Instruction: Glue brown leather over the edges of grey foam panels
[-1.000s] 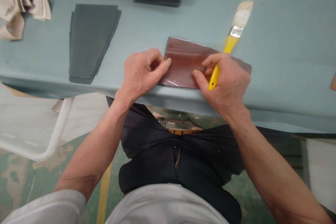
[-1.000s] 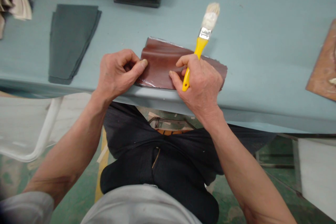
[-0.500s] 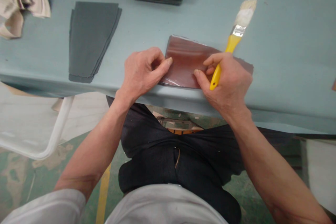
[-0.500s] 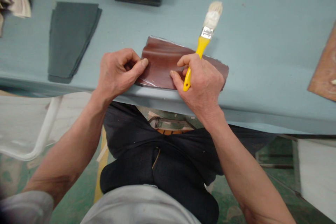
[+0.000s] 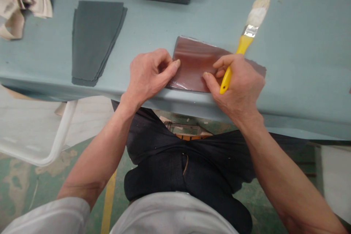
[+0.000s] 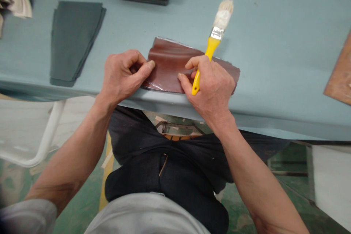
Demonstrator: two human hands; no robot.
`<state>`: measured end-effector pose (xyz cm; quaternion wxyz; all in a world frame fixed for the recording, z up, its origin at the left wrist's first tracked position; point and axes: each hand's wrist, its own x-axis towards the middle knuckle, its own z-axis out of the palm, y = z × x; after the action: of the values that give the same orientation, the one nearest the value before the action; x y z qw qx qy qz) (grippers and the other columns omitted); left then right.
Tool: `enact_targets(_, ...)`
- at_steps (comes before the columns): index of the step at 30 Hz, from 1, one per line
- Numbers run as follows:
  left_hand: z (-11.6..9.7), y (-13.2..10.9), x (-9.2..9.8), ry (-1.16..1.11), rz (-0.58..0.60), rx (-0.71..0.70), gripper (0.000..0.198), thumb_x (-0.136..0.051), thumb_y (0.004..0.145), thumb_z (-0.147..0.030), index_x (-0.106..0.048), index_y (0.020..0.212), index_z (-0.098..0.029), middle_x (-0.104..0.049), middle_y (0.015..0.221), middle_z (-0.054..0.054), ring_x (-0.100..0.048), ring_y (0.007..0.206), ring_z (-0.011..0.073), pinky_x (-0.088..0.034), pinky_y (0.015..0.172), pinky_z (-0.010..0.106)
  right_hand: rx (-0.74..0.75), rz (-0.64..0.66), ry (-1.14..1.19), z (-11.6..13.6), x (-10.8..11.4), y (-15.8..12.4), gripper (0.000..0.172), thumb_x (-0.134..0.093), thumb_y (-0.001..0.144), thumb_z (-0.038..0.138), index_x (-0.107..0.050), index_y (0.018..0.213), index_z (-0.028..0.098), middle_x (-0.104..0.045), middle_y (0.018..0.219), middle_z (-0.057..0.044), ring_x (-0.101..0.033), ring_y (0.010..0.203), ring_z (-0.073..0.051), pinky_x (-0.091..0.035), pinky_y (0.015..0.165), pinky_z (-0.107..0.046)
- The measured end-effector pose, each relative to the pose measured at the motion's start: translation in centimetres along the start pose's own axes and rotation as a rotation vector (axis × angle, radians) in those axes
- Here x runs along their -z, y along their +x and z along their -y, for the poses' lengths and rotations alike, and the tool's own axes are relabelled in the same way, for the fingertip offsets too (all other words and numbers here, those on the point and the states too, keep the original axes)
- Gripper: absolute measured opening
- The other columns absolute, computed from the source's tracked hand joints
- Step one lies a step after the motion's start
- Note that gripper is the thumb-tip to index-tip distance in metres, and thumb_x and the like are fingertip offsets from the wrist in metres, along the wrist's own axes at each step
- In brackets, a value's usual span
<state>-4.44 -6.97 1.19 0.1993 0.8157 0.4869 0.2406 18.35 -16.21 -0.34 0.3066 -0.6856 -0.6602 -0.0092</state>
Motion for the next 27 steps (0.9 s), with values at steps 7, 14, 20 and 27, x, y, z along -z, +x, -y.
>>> enact_targets(7, -0.06, -0.02, -0.02, -0.016, -0.012, -0.006, 0.033, -0.069, 0.100, -0.042, -0.059, 0.074, -0.024, -0.068, 0.073, 0.001, -0.067, 0.074, 0.0204, -0.047, 0.073, 0.036, 0.007, -0.005, -0.002, -0.02, 0.00, -0.01, 0.018, -0.072, 0.092, 0.034, -0.065, 0.107, 0.028, -0.071, 0.089, -0.003, -0.070, 0.087, -0.027, -0.055, 0.082, -0.043)
enact_targets(14, -0.04, -0.11, 0.01, -0.016, -0.015, -0.010, 0.031, -0.067, 0.101, -0.044, -0.063, 0.077, -0.025, -0.070, 0.074, 0.001, -0.069, 0.077, 0.0214, -0.049, 0.074, 0.035, 0.021, -0.003, -0.032, -0.09, 0.02, 0.02, 0.018, -0.072, 0.093, 0.036, -0.064, 0.107, 0.029, -0.072, 0.088, -0.003, -0.070, 0.086, -0.028, -0.055, 0.082, -0.044)
enact_targets(20, -0.14, -0.11, 0.07, -0.001, -0.009, -0.008, 0.031, -0.069, 0.101, -0.044, -0.064, 0.077, -0.025, -0.072, 0.076, 0.002, -0.069, 0.077, 0.0215, -0.050, 0.074, 0.036, 0.034, -0.015, -0.067, 0.07, 0.12, -0.04, 0.016, -0.072, 0.094, 0.037, -0.065, 0.105, 0.028, -0.073, 0.087, -0.004, -0.069, 0.084, -0.027, -0.055, 0.082, -0.044)
enact_targets(27, -0.28, -0.13, 0.12, 0.011, -0.010, -0.017, 0.030, -0.067, 0.101, -0.044, -0.063, 0.077, -0.025, -0.072, 0.075, 0.002, -0.069, 0.076, 0.0215, -0.049, 0.071, 0.035, 0.040, -0.002, -0.066, 0.03, 0.17, -0.13, 0.016, -0.072, 0.093, 0.036, -0.065, 0.105, 0.029, -0.073, 0.085, -0.003, -0.069, 0.084, -0.027, -0.054, 0.082, -0.043)
